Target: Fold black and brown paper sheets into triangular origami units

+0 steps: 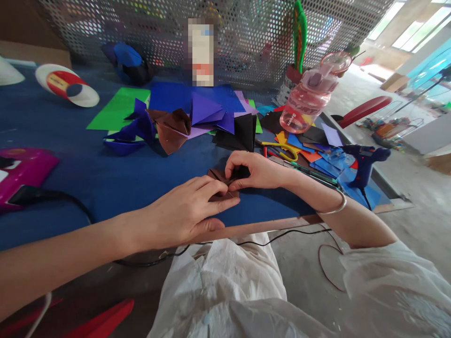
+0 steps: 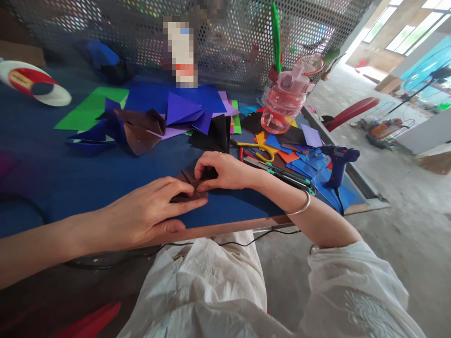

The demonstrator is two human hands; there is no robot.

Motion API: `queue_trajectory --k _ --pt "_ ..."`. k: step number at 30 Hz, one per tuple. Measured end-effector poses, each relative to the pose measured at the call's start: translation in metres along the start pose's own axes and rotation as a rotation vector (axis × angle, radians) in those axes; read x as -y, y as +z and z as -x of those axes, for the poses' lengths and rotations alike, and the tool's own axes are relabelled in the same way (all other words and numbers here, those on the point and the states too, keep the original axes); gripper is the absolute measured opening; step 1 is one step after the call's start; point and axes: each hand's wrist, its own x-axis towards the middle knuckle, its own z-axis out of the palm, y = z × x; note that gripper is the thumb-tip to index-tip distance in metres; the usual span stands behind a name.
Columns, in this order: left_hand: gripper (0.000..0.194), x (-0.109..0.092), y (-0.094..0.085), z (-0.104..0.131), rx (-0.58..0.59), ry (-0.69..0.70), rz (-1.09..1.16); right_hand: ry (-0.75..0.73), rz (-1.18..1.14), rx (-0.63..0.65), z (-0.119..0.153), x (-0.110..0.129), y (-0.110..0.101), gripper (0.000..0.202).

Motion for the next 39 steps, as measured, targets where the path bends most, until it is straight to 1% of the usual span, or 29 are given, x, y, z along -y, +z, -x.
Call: queue_trajectory --k 4,8,11,15,19,24,28,30,32,34,35,37,39 --pt "0.043 -0.002 -0.002 -0.001 0.004 0.003 -0.041 0.050 -0.041 -0.004 0.000 0.001 0.000 0.035" --pt "0.043 -0.003 -0.003 -0.001 0.019 0.010 -0.078 0.082 -0.024 -0.052 0.000 0.003 0.003 0.040" --pt "0.043 -0.003 -0.003 -0.001 0.028 0.018 -0.094 0.080 -0.008 -0.076 0.000 0.002 0.005 0.032" --pt "0.042 -0.003 -0.004 -0.001 0.025 0.020 -0.096 0.058 0.006 -0.070 0.000 -0.002 0.004 0.021" --pt "0.043 -0.002 -0.005 0.001 0.021 0.020 -0.075 0.045 0.011 -0.077 0.001 -0.006 0.004 0.015" --pt "0.043 -0.001 -0.006 0.002 0.015 0.018 -0.059 0.044 0.016 -0.095 0.001 -0.006 0.005 0.012" --pt "0.039 0.000 -0.007 0.003 0.002 0.026 0.029 0.016 0.075 -0.123 0.003 -0.003 0.008 0.011" --pt "0.036 0.002 -0.010 0.002 -0.054 0.017 0.126 -0.023 0.113 -0.172 0.004 -0.001 0.010 0.010" --pt "0.033 0.006 -0.015 -0.001 -0.186 -0.077 0.187 -0.069 0.145 -0.237 0.005 0.000 0.012 0.012" --pt "0.028 0.012 -0.021 -0.005 -0.323 -0.258 0.199 -0.114 0.160 -0.303 0.004 0.001 0.014 0.014" --pt "0.025 0.016 -0.023 -0.008 -0.352 -0.360 0.216 -0.137 0.162 -0.333 0.003 0.002 0.014 0.015" --pt "0.027 0.024 -0.026 -0.014 -0.357 -0.502 0.355 -0.189 0.160 -0.383 0.001 0.005 0.015 0.017" --pt "0.034 0.031 -0.027 -0.018 -0.305 -0.567 0.575 -0.250 0.162 -0.413 -0.003 0.009 0.015 0.019"
